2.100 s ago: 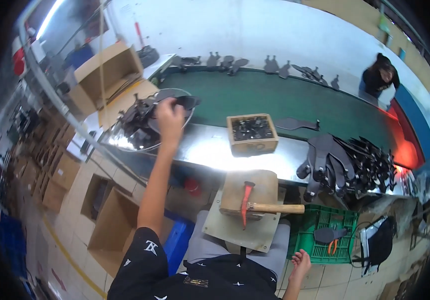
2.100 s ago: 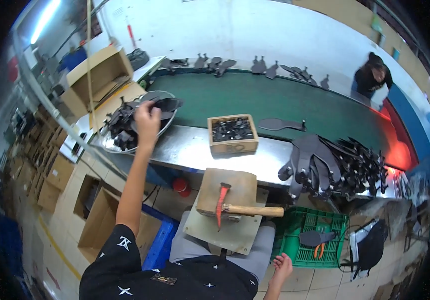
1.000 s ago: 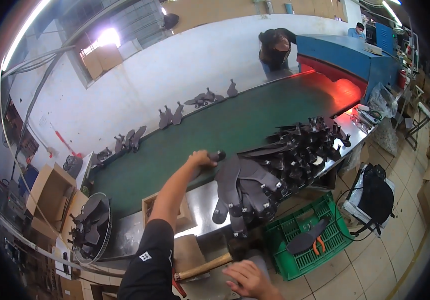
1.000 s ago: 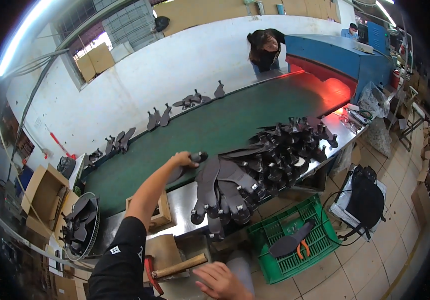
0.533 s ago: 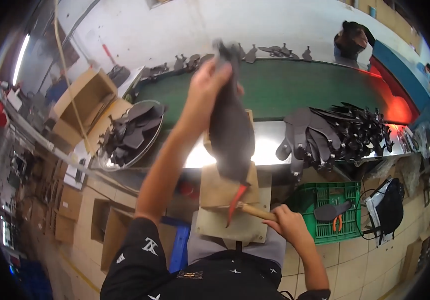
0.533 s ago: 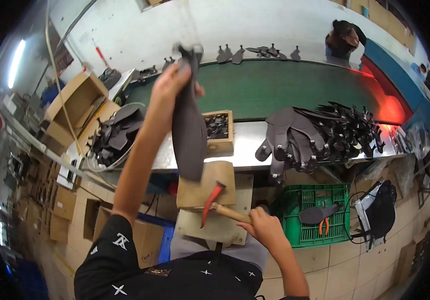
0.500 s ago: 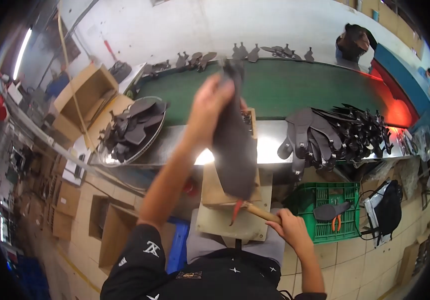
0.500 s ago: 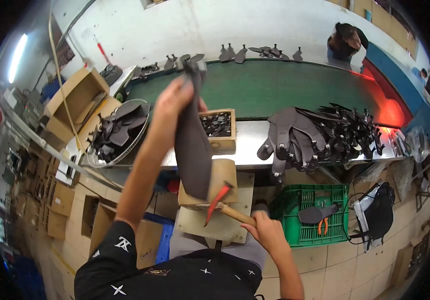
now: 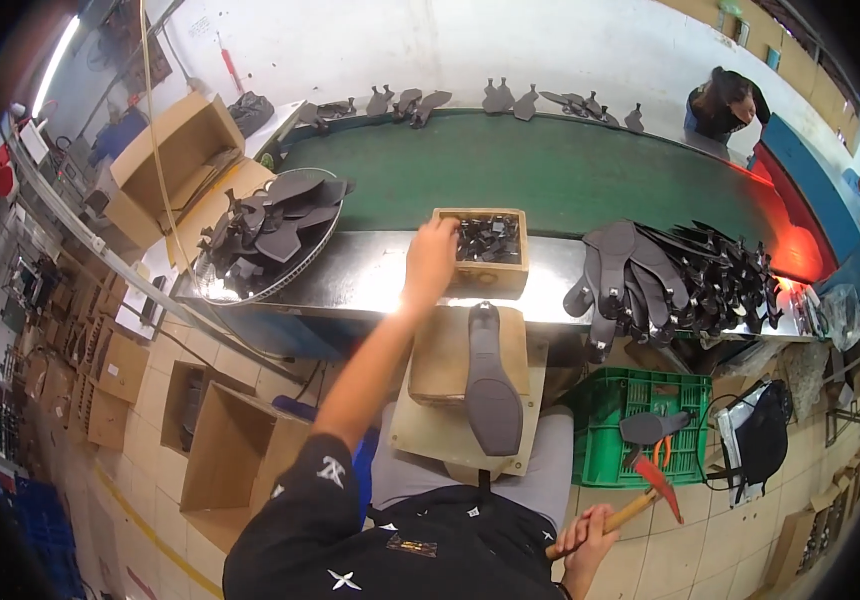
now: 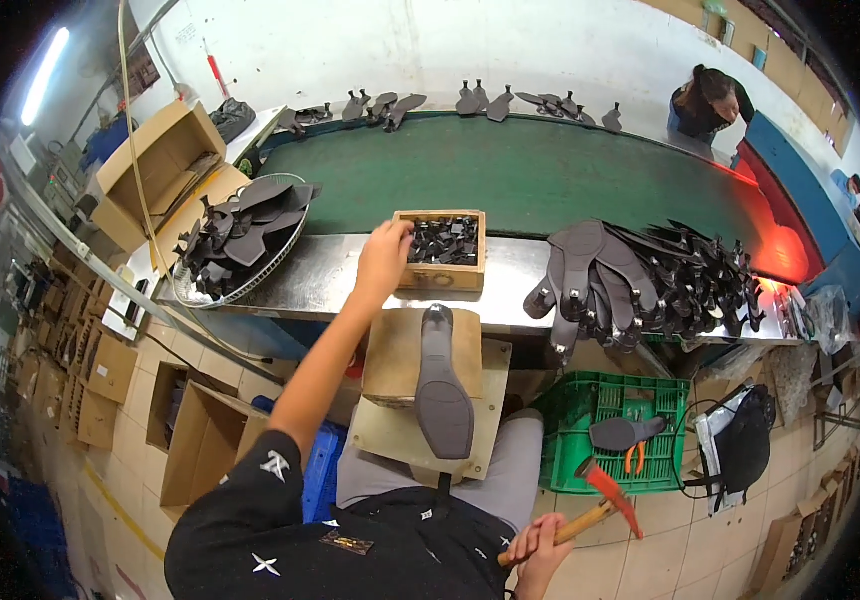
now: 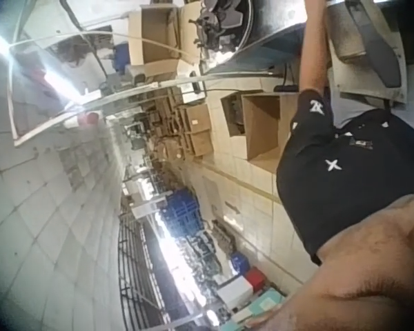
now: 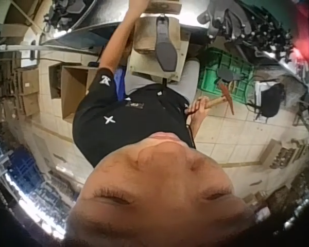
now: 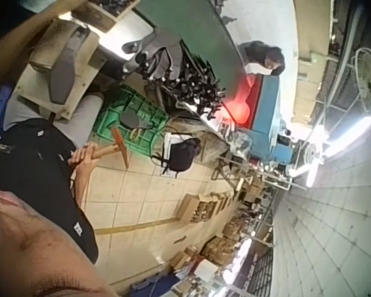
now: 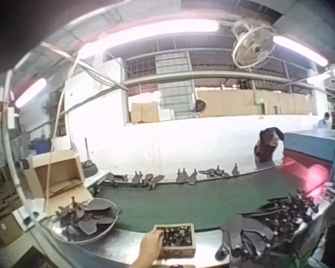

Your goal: Assembling shoe components by attaching metal pieces to the sole using a hammer and cutting excess material.

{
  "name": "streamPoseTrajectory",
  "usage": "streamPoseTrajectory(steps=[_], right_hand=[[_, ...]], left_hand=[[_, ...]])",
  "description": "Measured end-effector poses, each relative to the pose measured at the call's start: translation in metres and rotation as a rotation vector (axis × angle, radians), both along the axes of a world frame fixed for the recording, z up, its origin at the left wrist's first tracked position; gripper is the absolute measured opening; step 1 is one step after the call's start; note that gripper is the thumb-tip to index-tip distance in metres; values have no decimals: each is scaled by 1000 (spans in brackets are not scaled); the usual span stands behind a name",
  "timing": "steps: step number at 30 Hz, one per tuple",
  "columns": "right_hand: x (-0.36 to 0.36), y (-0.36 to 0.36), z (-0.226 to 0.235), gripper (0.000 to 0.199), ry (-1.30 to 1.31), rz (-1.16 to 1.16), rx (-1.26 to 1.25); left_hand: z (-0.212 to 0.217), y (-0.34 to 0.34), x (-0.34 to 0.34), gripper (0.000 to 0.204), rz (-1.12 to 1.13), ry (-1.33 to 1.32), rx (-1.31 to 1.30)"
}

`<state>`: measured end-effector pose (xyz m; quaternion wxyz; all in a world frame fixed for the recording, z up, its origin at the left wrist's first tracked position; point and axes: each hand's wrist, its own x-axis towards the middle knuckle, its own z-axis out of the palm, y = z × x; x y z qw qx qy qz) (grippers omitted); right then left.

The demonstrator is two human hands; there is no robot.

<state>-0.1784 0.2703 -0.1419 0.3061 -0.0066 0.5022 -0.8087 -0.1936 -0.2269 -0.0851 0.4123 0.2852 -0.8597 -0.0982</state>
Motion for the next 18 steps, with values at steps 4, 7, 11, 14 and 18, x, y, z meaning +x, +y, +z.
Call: streamPoseTrajectory(steps=[4,7,11,14,18], right_hand=[[-39,-27,-14,27,78,-112,3],[-62,-34,-20,23,308,15,192],[-81,-66,12,35,404,76,194],[-103,-89,41,54,578,78,-71],[-113,-131,92,56,654,151,-253]], left_hand=[[-16,-68,-35,14,-114,-414,-28],[-5,-61,-53,9,-111,-581,-136],[7,-38,-39,7,-74,-420,-184],[37,0,-14,11,-146,7,149],[98,126,30,15,-366,423,776]])
